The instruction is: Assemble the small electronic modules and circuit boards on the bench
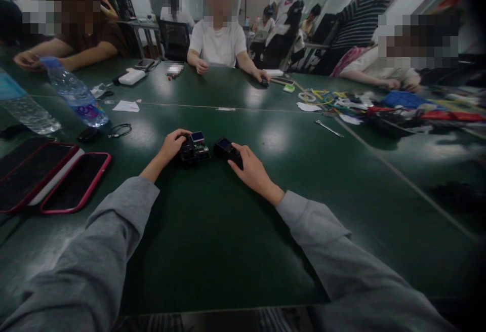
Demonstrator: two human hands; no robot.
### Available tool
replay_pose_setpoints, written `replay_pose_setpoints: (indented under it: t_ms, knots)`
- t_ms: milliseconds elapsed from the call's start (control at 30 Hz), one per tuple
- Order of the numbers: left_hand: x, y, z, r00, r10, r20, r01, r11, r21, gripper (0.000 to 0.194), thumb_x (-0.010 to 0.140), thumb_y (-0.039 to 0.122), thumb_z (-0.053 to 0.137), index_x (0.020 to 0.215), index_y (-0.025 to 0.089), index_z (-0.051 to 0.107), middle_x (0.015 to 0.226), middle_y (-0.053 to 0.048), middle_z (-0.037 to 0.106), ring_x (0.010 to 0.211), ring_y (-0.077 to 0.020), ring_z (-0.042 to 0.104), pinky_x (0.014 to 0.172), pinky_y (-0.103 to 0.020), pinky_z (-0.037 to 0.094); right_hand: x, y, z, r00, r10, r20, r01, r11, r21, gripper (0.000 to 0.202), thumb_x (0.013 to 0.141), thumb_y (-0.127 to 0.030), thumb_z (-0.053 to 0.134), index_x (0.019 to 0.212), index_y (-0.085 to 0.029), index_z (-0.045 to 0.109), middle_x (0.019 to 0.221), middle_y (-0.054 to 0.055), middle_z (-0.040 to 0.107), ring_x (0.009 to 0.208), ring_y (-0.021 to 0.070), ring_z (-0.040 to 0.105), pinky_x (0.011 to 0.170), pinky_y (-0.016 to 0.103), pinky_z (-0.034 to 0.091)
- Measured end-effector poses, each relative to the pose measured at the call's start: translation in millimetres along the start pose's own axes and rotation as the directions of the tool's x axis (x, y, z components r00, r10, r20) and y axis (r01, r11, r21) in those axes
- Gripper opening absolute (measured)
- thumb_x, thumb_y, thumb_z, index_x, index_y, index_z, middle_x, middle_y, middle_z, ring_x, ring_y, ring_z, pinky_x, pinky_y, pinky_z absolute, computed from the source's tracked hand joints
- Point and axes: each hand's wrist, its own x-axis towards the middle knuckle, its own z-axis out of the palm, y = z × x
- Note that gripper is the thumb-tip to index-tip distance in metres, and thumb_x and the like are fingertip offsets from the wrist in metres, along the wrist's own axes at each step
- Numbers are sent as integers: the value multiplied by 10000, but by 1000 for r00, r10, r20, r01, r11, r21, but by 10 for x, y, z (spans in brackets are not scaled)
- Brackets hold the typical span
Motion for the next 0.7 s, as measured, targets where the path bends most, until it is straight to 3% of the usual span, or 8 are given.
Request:
replay_pose_setpoints:
  t_ms: [100,233,333,467,600,700]
  knots:
    - [-16,22,-5,1000,-2,4,2,1000,0,311,770,208,458,985,181,681,1037,-52,679,938,-196,600,915,-373,464,-4,-33,-18,1000,11,-14,-11,999,34,535,937,-391,459,1419,-197,334,1212,130,531,1035,256,560,869,437,499]
    - [-44,57,-13,1000,-9,-6,9,1000,13,314,768,217,456,981,187,684,1025,-44,679,948,-203,599,909,-373,470,-13,-57,-171,980,29,-194,-25,999,22,539,933,-376,471,1428,-220,326,1258,129,517,1102,266,538,905,459,489]
    - [-42,45,-14,1000,-6,-1,6,1000,11,322,771,219,456,1001,190,681,1025,-43,677,952,-203,599,910,-381,473,-128,151,-426,946,43,-320,-64,996,-57,546,925,-391,491,1423,-225,340,1289,129,506,1158,268,508,953,469,461]
    - [-19,6,-9,1000,10,4,-10,1000,14,316,775,218,455,993,190,681,1037,-47,675,967,-205,597,932,-392,464,-683,874,-908,889,156,-431,-266,942,-207,576,901,-442,515,1391,-158,411,1230,171,544,1135,281,517,967,445,438]
    - [-9,-9,-7,1000,11,7,-11,1000,4,317,780,234,454,996,185,681,1042,-51,678,959,-202,601,929,-388,467,-1669,1823,-1400,862,275,-427,-443,818,-366,596,851,-547,520,1279,-135,554,1102,222,596,1057,336,548,920,470,426]
    - [-8,-7,-12,1000,11,7,-11,1000,14,326,771,235,457,1003,181,680,1047,-54,677,963,-205,601,935,-391,463,-2362,2382,-1667,832,350,-431,-530,733,-427,755,790,-680,480,1296,-124,550,1036,255,589,1033,395,554,821,536,423]
